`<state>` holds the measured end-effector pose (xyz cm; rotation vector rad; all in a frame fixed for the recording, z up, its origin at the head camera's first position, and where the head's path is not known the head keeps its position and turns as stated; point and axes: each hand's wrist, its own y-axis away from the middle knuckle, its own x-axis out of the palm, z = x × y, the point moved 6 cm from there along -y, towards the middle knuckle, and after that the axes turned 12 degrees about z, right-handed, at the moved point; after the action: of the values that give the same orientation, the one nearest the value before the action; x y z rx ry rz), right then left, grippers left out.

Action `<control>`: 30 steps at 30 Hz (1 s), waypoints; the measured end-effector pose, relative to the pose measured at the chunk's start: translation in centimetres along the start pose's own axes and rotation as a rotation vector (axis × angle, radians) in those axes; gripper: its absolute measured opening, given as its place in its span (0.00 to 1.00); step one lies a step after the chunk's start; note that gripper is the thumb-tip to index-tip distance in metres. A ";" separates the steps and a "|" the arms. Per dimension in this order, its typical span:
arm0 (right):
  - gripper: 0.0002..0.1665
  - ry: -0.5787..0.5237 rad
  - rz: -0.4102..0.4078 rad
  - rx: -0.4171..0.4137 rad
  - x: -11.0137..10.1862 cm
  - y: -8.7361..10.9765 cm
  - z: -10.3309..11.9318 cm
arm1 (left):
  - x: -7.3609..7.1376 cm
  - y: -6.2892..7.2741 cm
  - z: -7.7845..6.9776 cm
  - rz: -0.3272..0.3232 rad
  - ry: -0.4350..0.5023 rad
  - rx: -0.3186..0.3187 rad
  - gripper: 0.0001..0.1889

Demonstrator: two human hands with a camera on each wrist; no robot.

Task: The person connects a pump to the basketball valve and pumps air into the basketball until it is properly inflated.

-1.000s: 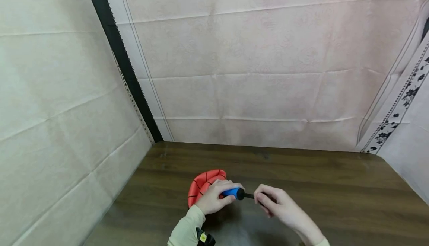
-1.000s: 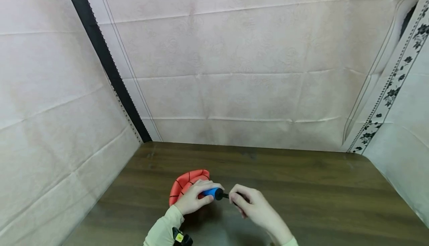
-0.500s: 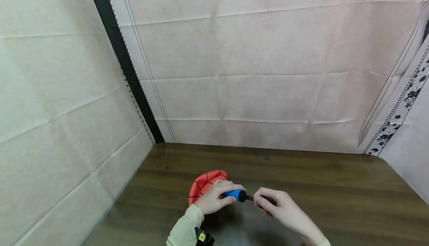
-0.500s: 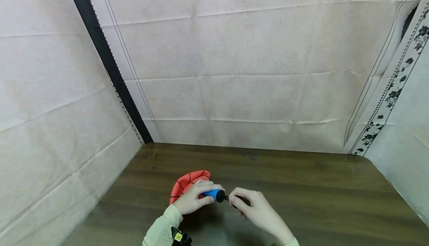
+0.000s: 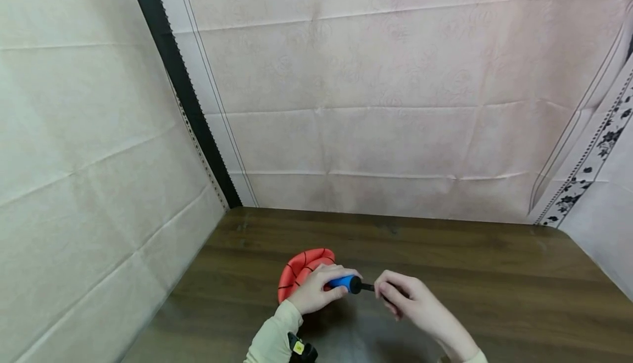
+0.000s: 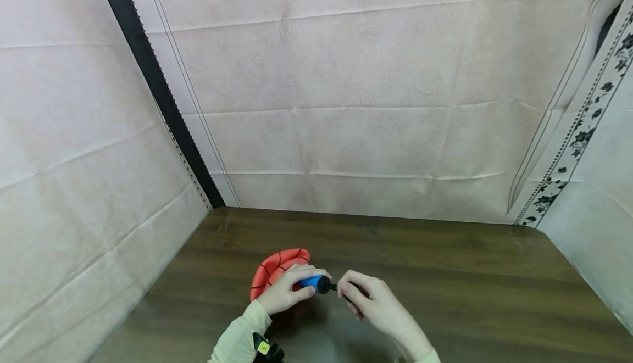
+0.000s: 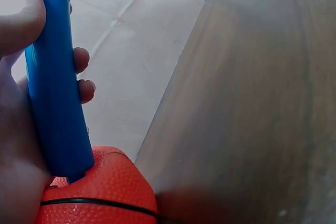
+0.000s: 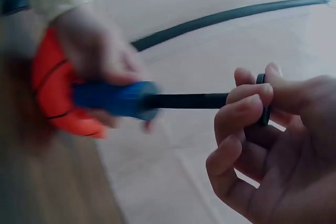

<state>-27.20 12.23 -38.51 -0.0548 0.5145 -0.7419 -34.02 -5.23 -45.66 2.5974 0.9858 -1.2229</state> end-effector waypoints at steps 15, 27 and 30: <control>0.09 0.127 0.023 0.154 0.2 0.6 0.9 | -0.5 0.2 -0.5 -0.005 -0.061 0.110 0.18; 0.09 0.026 -0.036 0.104 -0.7 1.1 1.1 | -0.4 0.1 0.4 -0.044 -0.068 0.034 0.17; 0.11 0.036 -0.008 0.121 0.1 0.0 -0.8 | -0.2 0.0 0.1 -0.049 -0.122 0.037 0.17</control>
<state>-27.51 12.24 -39.25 0.0692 0.5034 -0.7811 -34.19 -5.42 -45.59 2.5049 1.0180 -1.4052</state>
